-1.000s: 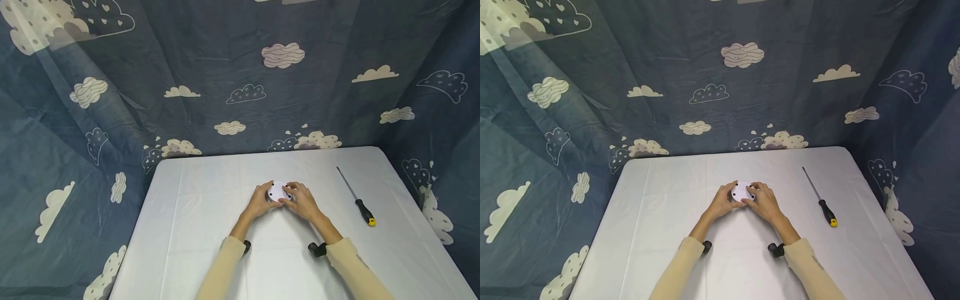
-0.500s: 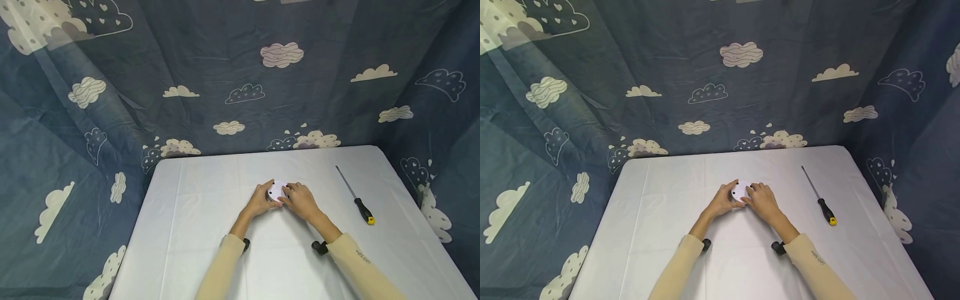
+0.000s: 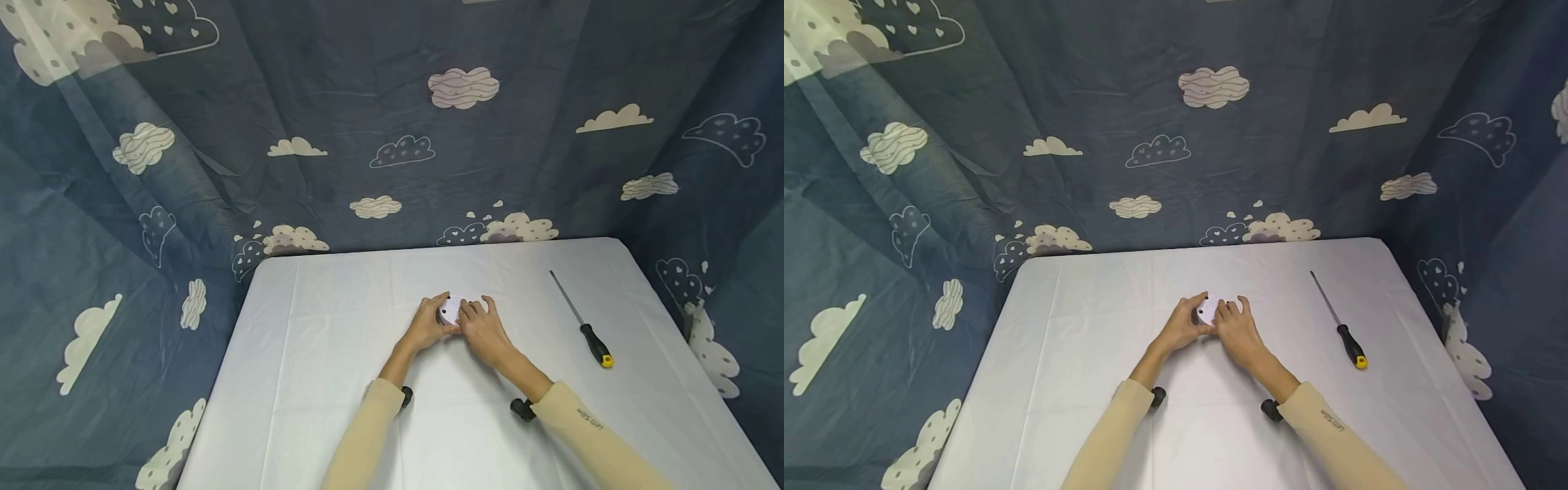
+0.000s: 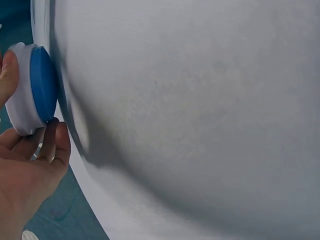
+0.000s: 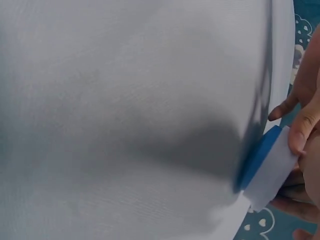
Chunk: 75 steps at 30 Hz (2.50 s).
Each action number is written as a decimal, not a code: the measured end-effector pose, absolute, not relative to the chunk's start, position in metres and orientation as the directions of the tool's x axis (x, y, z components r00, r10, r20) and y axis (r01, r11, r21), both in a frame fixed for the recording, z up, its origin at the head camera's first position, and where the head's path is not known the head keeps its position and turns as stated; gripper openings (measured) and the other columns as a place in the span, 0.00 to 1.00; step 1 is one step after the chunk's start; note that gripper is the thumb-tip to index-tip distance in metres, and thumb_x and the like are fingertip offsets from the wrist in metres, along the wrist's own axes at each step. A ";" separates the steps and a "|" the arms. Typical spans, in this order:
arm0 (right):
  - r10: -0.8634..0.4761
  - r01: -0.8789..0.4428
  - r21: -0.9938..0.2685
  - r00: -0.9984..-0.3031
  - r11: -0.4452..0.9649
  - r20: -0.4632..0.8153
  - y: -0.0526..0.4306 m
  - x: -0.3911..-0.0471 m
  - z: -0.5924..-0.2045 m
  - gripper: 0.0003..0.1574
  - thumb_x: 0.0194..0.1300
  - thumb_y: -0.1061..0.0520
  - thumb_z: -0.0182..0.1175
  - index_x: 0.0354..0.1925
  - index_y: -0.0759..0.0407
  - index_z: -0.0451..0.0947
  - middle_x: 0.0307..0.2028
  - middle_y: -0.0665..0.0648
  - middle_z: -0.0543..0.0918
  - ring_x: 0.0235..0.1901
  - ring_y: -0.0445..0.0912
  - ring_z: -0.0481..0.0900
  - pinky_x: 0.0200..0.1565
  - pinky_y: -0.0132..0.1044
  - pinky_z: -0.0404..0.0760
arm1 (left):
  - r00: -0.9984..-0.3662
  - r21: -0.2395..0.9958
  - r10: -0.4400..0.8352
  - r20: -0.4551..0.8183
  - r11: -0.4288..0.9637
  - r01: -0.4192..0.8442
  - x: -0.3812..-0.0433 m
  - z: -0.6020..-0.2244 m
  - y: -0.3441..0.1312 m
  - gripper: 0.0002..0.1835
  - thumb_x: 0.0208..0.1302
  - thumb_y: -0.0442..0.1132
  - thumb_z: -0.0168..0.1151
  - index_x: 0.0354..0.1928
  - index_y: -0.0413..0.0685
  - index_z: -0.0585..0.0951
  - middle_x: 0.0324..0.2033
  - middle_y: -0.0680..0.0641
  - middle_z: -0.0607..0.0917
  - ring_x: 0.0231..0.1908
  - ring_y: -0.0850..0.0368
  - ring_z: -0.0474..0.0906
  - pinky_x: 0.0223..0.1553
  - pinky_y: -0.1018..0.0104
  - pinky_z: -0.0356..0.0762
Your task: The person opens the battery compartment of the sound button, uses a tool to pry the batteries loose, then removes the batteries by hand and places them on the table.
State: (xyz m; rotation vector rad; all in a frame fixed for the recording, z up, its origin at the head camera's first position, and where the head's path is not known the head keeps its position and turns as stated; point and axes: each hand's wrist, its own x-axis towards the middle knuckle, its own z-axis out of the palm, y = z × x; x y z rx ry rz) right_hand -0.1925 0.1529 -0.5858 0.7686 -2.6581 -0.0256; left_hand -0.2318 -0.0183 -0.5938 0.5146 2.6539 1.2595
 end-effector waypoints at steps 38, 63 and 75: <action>-0.145 -0.294 -0.682 -0.952 0.670 0.268 0.182 -0.197 -0.600 0.23 0.57 0.53 0.78 0.51 0.57 0.89 0.41 0.63 0.77 0.38 0.56 0.73 0.42 0.40 0.67 | -0.927 0.762 0.376 0.009 0.597 0.249 -0.230 -0.591 -0.020 0.50 0.55 0.46 0.81 0.76 0.37 0.66 0.74 0.41 0.72 0.69 0.47 0.70 0.75 0.58 0.67; -0.004 -0.245 -0.828 -0.960 0.504 0.282 0.182 -0.210 -0.608 0.19 0.44 0.56 0.85 0.34 0.61 0.89 0.27 0.59 0.79 0.29 0.46 0.70 0.30 0.24 0.66 | -0.922 0.756 0.387 -0.013 0.608 0.244 -0.228 -0.588 -0.018 0.50 0.56 0.42 0.80 0.77 0.35 0.64 0.75 0.41 0.71 0.70 0.47 0.69 0.77 0.58 0.65; 0.253 -0.091 -0.773 -0.916 0.628 0.313 0.220 -0.221 -0.600 0.24 0.44 0.51 0.86 0.37 0.61 0.90 0.36 0.63 0.89 0.34 0.50 0.77 0.36 0.26 0.66 | -0.932 0.767 0.361 -0.037 0.608 0.206 -0.225 -0.592 -0.017 0.51 0.55 0.40 0.80 0.78 0.37 0.63 0.75 0.42 0.70 0.72 0.48 0.67 0.78 0.58 0.62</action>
